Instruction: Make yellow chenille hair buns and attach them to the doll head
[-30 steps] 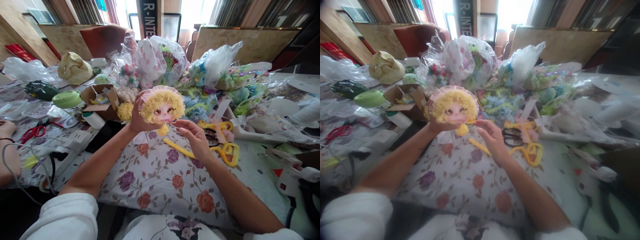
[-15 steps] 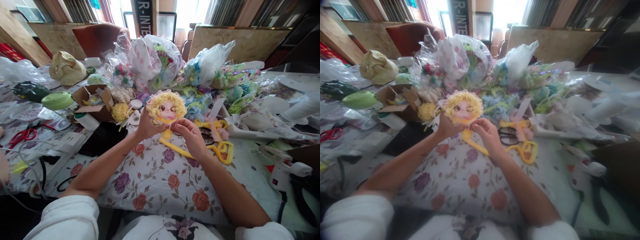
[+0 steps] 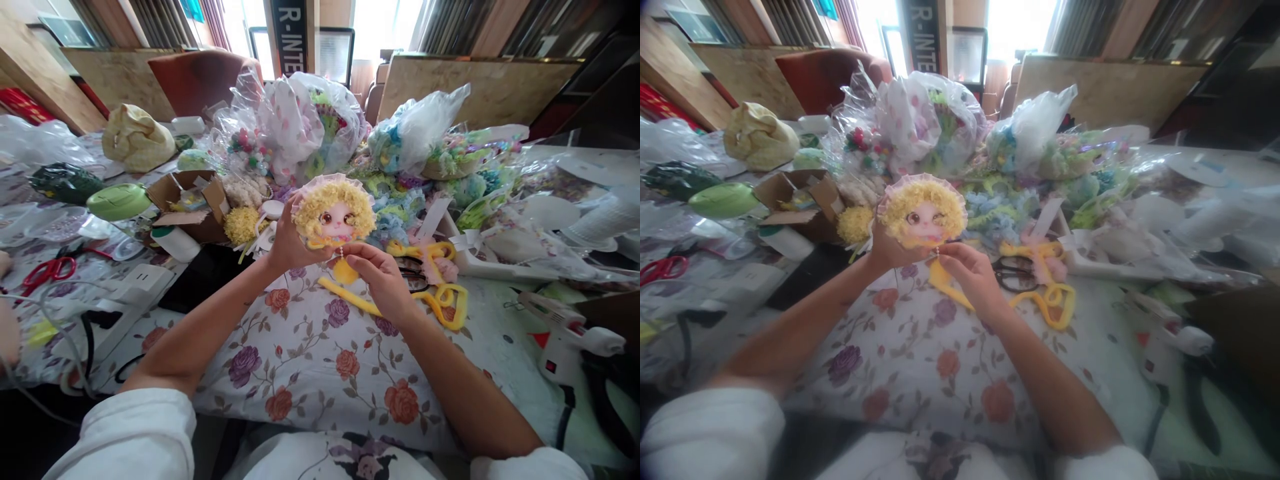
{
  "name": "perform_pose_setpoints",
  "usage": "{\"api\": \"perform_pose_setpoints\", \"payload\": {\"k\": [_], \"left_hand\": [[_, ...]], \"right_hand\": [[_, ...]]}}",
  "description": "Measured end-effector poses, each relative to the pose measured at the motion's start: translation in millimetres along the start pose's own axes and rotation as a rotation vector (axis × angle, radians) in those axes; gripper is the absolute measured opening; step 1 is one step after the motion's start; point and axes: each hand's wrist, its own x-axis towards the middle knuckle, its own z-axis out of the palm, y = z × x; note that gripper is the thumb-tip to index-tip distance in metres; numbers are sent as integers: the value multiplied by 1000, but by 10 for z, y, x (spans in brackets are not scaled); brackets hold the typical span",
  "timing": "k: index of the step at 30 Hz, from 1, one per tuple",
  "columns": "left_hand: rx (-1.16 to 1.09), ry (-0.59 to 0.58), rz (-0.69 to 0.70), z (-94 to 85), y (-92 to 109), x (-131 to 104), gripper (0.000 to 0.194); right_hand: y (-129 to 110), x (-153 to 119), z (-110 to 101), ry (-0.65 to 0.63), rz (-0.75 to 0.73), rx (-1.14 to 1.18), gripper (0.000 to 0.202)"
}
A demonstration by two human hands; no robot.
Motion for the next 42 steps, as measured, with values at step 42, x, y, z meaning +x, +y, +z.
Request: {"api": "perform_pose_setpoints", "payload": {"k": [42], "left_hand": [[-720, -224, -711, 20, 734, -187, 55]], "right_hand": [[17, -63, 21, 207, -327, -609, 4]]}}
